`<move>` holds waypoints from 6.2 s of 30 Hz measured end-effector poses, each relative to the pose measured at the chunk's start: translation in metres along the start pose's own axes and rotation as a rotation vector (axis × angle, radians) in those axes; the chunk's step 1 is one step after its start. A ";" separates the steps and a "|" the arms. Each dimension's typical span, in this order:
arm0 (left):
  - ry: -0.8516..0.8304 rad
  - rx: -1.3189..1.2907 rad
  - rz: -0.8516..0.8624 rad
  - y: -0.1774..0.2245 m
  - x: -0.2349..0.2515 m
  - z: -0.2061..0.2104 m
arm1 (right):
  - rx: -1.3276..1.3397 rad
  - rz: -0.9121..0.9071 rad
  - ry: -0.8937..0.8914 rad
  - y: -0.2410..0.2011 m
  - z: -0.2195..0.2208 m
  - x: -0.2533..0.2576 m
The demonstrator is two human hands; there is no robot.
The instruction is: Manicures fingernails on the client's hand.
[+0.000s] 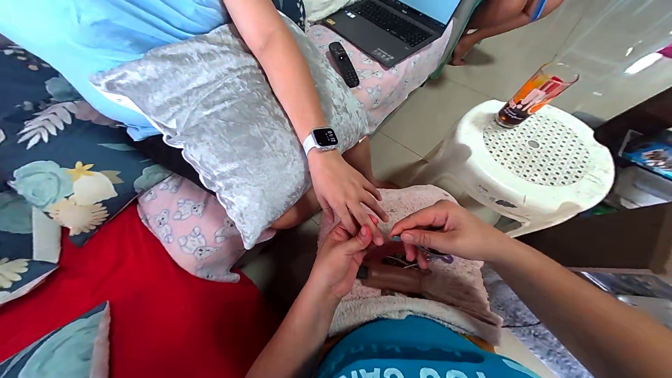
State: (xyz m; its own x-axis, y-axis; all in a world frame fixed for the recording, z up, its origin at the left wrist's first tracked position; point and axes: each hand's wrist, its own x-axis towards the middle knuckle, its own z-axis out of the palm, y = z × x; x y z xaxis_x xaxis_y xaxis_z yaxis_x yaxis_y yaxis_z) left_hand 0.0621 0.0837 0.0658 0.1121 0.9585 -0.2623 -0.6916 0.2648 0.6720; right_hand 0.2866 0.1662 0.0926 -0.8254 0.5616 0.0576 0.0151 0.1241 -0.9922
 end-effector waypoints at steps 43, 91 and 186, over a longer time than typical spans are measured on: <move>0.085 0.142 0.009 0.007 -0.003 0.004 | -0.295 0.073 -0.159 -0.018 -0.008 0.034; 0.096 0.158 0.042 0.004 0.001 0.009 | -0.668 -0.030 -0.308 -0.044 -0.011 0.052; -0.055 0.286 0.325 -0.030 0.028 0.012 | 0.171 0.054 0.776 0.018 0.080 -0.024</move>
State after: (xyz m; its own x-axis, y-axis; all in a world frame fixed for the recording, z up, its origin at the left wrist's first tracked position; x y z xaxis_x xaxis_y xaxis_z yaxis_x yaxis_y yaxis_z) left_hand 0.0945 0.1034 0.0463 -0.0353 0.9990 0.0267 -0.4731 -0.0402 0.8801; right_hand 0.2618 0.0893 0.0642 -0.1964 0.9805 0.0068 -0.0949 -0.0121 -0.9954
